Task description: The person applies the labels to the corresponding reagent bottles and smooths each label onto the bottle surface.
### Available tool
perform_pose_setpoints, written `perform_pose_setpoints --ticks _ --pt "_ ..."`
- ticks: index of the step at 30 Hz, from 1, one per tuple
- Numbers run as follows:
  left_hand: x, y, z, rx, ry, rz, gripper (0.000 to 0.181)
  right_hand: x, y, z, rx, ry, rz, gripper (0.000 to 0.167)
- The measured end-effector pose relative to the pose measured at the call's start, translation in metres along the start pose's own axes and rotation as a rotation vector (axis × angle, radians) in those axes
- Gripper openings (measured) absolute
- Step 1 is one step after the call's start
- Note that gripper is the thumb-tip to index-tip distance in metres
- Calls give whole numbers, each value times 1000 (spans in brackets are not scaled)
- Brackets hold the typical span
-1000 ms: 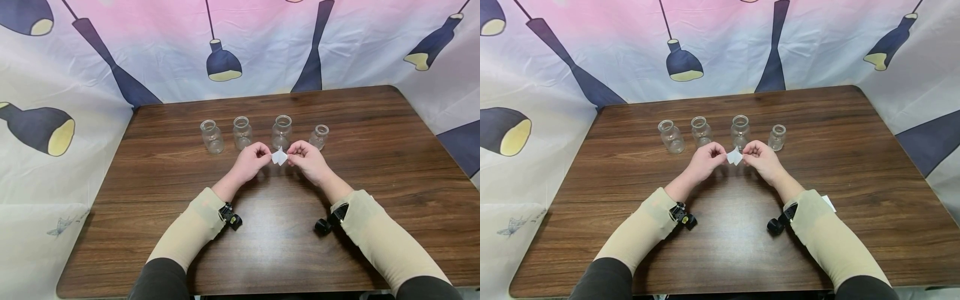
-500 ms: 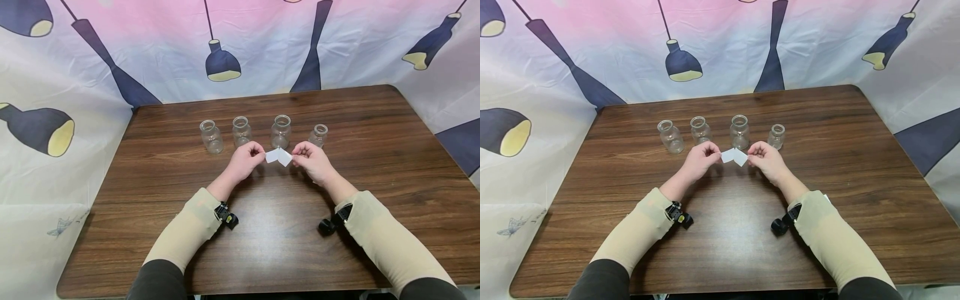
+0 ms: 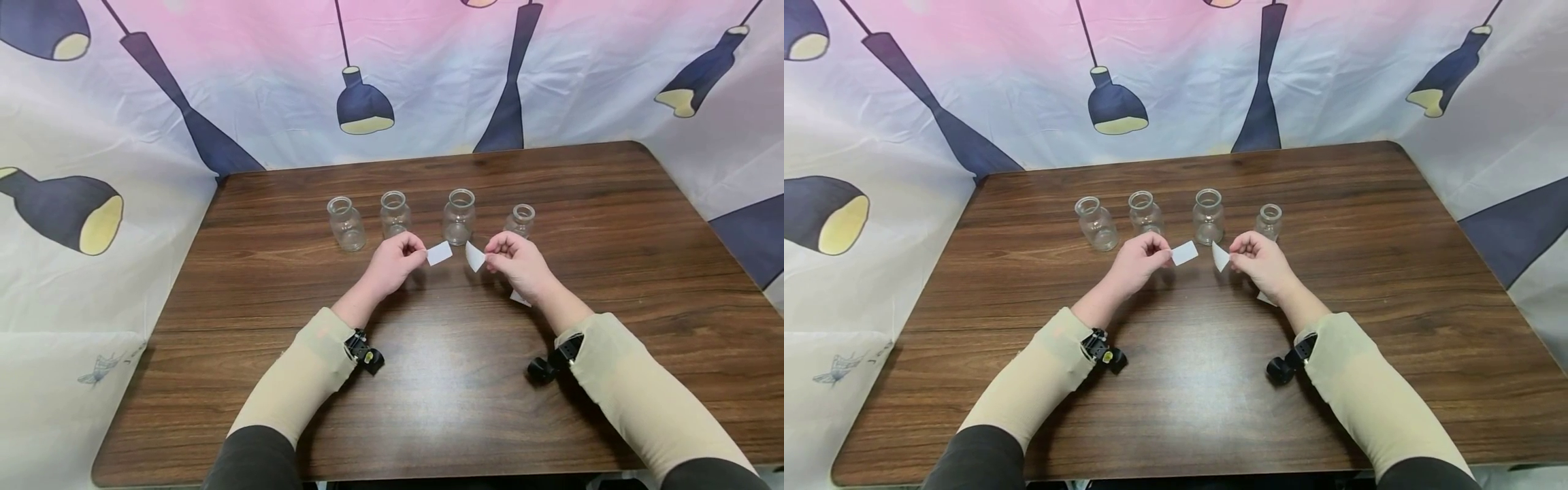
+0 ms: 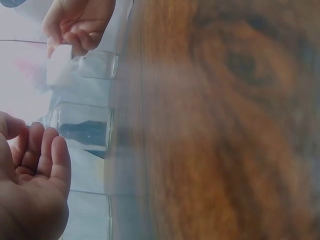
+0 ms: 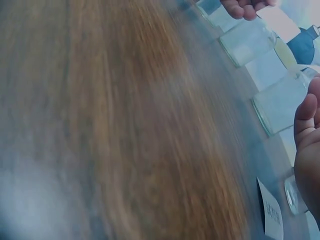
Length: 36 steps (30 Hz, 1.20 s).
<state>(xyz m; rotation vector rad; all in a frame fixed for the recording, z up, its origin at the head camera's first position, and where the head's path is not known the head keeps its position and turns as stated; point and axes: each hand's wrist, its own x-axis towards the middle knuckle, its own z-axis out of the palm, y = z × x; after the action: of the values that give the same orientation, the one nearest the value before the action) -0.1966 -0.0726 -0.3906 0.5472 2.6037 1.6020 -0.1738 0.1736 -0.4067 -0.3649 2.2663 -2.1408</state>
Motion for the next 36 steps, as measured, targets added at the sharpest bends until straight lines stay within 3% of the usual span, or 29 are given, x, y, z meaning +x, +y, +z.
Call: perform_pose_setpoints --ticks 10,18,26,36 --pt "-1 1 -3 5 10 -2 3 -4 6 -17 -176 -141 99 11" --pt "0 -1 -4 2 16 9 4 -8 5 -21 -169 -255 110 12" --pt "1 -3 -4 7 13 4 4 -7 6 -13 -169 -408 110 11" --pt "2 -3 -4 48 4 5 3 -3 8 -11 -436 -378 88 9"
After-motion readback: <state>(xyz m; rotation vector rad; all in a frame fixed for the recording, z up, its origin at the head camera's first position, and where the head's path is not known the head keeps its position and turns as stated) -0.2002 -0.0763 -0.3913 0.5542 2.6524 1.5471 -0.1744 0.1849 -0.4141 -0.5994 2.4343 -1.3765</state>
